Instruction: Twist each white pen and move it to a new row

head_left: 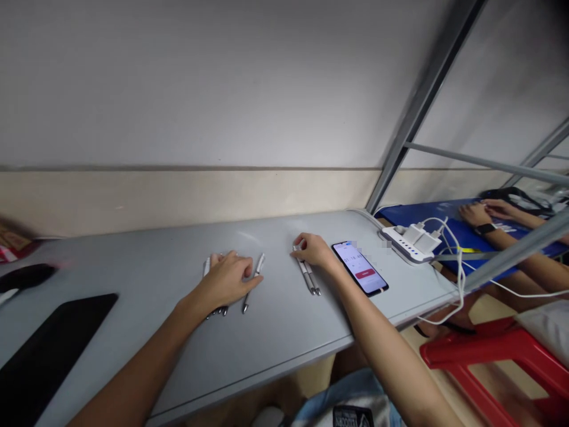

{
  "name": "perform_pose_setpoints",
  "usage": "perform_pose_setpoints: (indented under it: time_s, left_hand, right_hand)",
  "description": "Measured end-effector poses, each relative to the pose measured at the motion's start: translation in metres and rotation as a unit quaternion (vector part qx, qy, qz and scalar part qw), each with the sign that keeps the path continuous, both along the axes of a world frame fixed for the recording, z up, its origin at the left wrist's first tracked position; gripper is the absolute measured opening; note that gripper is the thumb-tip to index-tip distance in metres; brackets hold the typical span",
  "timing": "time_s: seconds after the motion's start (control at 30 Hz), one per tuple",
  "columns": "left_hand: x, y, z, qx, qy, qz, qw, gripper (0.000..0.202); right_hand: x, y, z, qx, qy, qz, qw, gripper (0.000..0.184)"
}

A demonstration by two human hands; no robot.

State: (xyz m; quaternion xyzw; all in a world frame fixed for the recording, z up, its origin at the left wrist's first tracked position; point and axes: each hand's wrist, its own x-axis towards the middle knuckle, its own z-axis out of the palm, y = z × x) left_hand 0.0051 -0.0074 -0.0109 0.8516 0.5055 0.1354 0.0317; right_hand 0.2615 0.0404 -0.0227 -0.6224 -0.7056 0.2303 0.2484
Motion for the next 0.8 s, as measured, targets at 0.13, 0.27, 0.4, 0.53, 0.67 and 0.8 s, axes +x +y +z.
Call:
perform_pose_setpoints:
  time_s: [0.13,0.27,0.4,0.53,0.67,0.8]
  left_hand:
    - [0.002,-0.001,-0.003,0.003,0.005,-0.011,1.0,0.04]
    - [0.006,-0.002,-0.006,0.016,0.0,-0.019,1.0,0.036]
    - [0.011,-0.004,-0.007,0.024,0.007,-0.016,1.0,0.031]
    - [0.015,-0.005,-0.001,0.024,0.002,-0.011,1.0,0.029]
    - [0.015,-0.004,0.006,0.033,-0.031,-0.008,0.999,0.031]
    - [0.012,0.0,0.009,0.022,-0.085,-0.011,0.996,0.032]
  right_hand:
    - [0.0,0.0,0.0,-0.001,0.005,-0.007,1.0,0.023]
    - [0.0,0.0,0.001,0.0,0.005,-0.011,1.0,0.022]
    - [0.0,0.001,0.001,-0.003,0.005,-0.015,1.0,0.025]
    - [-0.003,-0.001,0.007,0.068,-0.001,-0.021,0.997,0.028]
    - [-0.012,-0.01,0.016,0.147,0.077,0.129,0.978,0.029]
    - [-0.019,-0.019,0.023,0.128,0.129,0.221,0.958,0.023]
